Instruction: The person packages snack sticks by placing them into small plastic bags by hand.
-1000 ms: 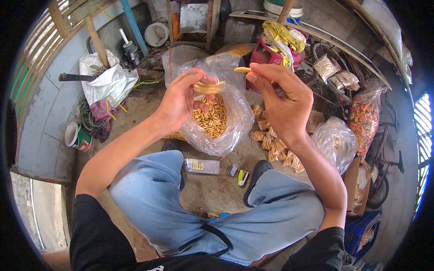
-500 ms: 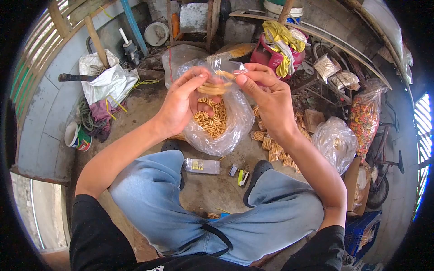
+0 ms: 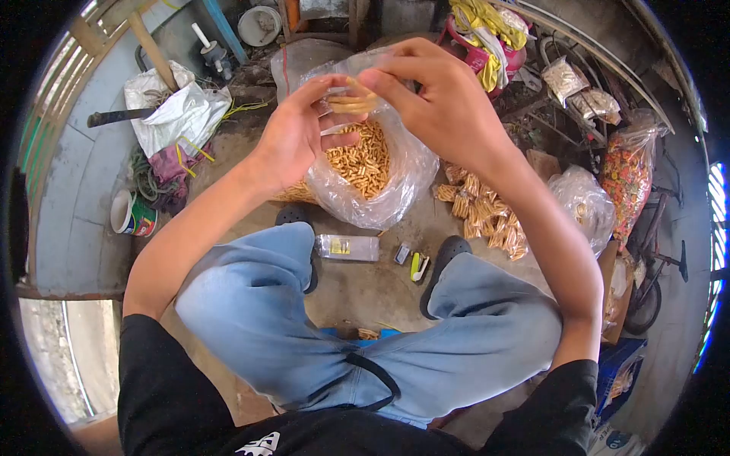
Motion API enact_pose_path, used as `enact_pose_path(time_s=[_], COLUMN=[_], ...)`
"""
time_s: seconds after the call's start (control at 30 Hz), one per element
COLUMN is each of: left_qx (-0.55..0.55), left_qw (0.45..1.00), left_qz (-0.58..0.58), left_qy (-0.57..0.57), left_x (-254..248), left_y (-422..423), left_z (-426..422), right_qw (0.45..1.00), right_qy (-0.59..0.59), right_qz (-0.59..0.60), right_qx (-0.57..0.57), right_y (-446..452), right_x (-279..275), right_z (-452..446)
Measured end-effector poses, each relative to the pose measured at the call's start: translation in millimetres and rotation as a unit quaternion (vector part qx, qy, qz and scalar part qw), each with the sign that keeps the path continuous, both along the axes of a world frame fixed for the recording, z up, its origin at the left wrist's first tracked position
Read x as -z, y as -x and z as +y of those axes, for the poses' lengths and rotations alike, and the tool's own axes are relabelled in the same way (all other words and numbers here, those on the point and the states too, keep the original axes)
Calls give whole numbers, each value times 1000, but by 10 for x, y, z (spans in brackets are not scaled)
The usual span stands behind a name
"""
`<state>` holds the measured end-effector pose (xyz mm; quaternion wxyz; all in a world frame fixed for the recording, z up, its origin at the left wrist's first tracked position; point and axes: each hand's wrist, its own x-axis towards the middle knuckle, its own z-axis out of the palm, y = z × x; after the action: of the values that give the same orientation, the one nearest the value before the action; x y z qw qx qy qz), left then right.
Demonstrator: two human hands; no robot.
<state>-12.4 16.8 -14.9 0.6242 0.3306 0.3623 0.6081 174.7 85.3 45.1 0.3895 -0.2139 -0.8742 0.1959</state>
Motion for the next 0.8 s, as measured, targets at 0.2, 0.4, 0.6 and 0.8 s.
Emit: enact_pose_path(time_s=[0.2,0.4,0.6,0.8], left_qx=[37,-45,-61,-77], left_qw=[996,994,996,994], left_qz=[-76,-87,-60,-67], left_qy=[3,45,24,28], left_x=[247,299,229,178], left_y=[211,499,645,709], left_z=[54,65,-17,-33], right_qw=[993,965,961,913], right_qy=[15,219,145,204], right_qz=[-104,119,-233,-353], right_qx=[-50,-85,-36,-30], right_y=[334,713,621,401], right_x=[-20,418,2577,3858], right_z=[208,625,1614,1392])
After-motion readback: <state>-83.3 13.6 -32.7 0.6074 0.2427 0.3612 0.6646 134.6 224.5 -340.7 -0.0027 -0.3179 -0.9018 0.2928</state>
